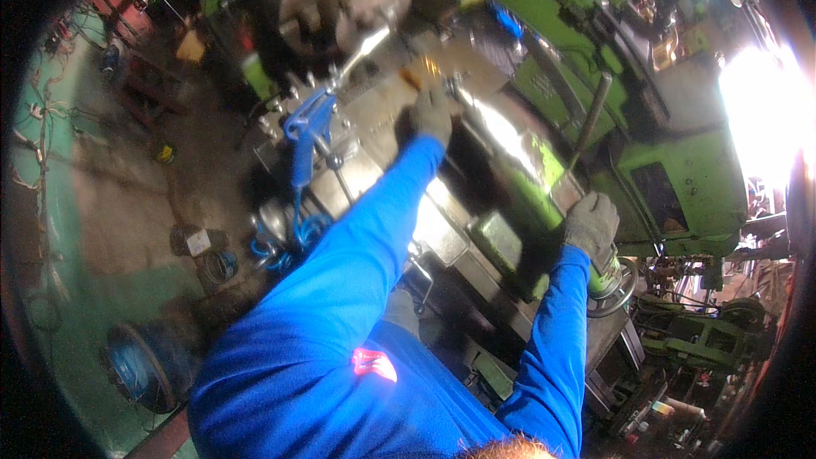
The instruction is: The person operates a green industrial lathe machine in a workshop. They use a wrench to tighten components on the machine's chuck and then manipulate the machine's control levers and handles.
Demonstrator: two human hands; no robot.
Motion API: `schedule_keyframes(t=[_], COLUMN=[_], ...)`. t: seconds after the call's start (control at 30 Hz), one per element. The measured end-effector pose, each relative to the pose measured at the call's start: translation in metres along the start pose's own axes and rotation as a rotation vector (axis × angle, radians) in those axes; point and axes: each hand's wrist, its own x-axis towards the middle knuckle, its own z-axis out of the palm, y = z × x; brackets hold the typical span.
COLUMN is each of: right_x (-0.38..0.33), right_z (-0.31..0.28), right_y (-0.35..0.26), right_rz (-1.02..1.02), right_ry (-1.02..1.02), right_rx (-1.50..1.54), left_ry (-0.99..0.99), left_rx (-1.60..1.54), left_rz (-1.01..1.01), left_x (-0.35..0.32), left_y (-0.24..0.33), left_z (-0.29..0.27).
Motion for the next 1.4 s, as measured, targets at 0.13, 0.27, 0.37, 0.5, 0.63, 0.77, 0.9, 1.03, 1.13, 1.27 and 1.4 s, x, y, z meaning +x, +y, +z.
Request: schedule_keyframes(t=[0.13, 0.27, 0.37, 0.5, 0.63, 0.77, 0.9, 1.03, 1.13, 1.27, 1.4], right_x=[-0.002, -0.001, 0.000, 0.006, 0.002, -0.001, 0.001, 0.000, -0.002, 0.002, -0.005], right_z=[-0.002, -0.013, -0.001, 0.013, 0.001, 0.005, 0.004, 0.005, 0.004, 0.005, -0.011], right_y=[-0.002, -0.009, 0.000, 0.004, -0.002, 0.004, 0.002, -0.001, -0.002, 0.002, -0.013], right_rz=[-0.005, -0.075, -0.080, 0.006, 0.058, -0.021, 0.030, 0.020, -0.016, -0.073, 0.051], right_ry=[-0.001, -0.064, -0.029, 0.036, -0.027, 0.012, -0.010, 0.046, 0.087, 0.074, -0.033], right_rx=[0.022, -0.067, -0.067, 0.026, 0.037, -0.006, 0.022, 0.056, 0.046, -0.017, 0.088], left_ry=[-0.004, -0.137, -0.237, -0.141, -0.185, -0.169, -0.178, -0.002, 0.158, 0.418, 0.400], left_rx=[-0.226, -0.347, -0.302, -0.517, -0.394, -0.403, -0.708, -1.183, -1.397, -1.216, -1.132], left_rz=[-0.185, -0.295, -0.266, -0.261, -0.227, -0.279, -0.366, -0.457, -0.451, -0.179, -0.150], left_x=[-0.016, -0.011, -0.007, 0.005, 0.006, 0.017, 0.056, 0.099, 0.115, 0.114, 0.028], left_y=[0.042, 0.038, 0.036, 0.018, 0.017, 0.017, 0.015, 0.015, 0.012, 0.008, 0.069], left_z=[-0.027, -0.032, -0.038, -0.025, -0.029, -0.025, -0.020, -0.005, -0.005, -0.009, -0.041])
